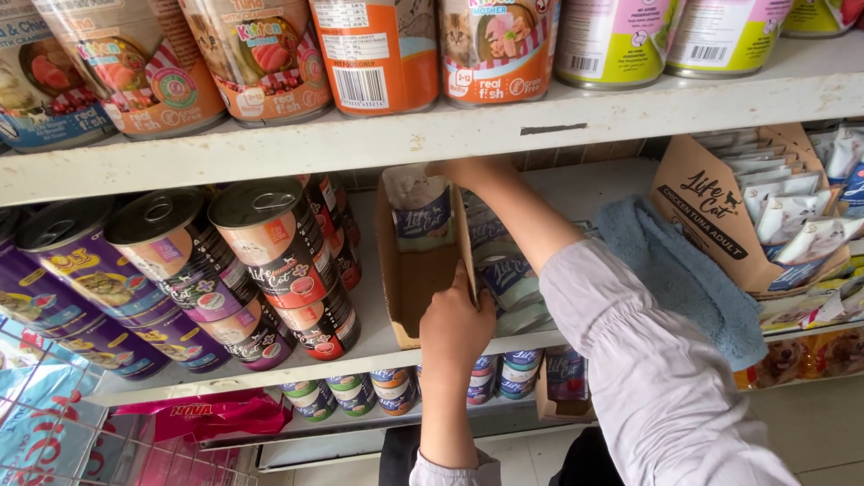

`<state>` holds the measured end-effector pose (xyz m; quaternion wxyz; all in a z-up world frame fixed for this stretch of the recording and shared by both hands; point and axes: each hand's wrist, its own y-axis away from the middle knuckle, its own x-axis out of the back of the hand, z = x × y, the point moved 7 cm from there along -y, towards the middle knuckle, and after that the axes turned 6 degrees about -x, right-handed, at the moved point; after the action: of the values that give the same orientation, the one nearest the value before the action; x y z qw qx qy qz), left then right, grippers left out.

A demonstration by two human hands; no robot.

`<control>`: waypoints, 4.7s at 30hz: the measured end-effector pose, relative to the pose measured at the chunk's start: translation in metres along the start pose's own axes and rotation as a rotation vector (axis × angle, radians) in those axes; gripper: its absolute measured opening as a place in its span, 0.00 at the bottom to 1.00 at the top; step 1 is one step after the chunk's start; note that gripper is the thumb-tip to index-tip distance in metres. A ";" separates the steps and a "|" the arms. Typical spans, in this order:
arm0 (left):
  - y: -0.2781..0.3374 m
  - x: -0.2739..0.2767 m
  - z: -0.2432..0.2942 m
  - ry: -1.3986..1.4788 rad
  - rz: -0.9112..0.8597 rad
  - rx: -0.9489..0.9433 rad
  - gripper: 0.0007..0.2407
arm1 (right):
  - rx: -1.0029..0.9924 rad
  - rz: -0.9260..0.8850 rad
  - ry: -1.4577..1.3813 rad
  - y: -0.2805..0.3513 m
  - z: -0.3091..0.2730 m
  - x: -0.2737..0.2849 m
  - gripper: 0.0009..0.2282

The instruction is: Wiping down and organizing cat food pouches on a grocery store shelf.

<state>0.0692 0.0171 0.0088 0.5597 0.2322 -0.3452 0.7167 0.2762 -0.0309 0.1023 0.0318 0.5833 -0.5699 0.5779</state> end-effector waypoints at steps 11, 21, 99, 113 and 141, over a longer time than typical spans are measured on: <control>0.000 -0.002 -0.002 -0.001 0.040 -0.003 0.24 | -0.256 0.282 0.099 0.044 0.162 -0.027 0.15; 0.000 -0.001 0.003 -0.008 0.024 0.024 0.24 | -0.689 -0.475 0.206 0.080 0.201 -0.067 0.59; -0.010 0.018 -0.022 0.268 0.441 -0.373 0.17 | 0.097 0.017 0.272 0.030 -0.052 -0.007 0.08; 0.010 0.029 0.000 0.556 0.064 -0.232 0.24 | 0.023 -0.141 0.094 0.026 -0.036 -0.004 0.12; -0.004 0.018 -0.014 0.436 0.206 -0.182 0.21 | -0.642 -0.267 -0.055 0.131 0.112 -0.020 0.35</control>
<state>0.0688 0.0401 0.0132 0.5636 -0.0156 -0.3013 0.7690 0.2619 -0.1415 -0.0304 0.2736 0.6284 -0.6418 0.3441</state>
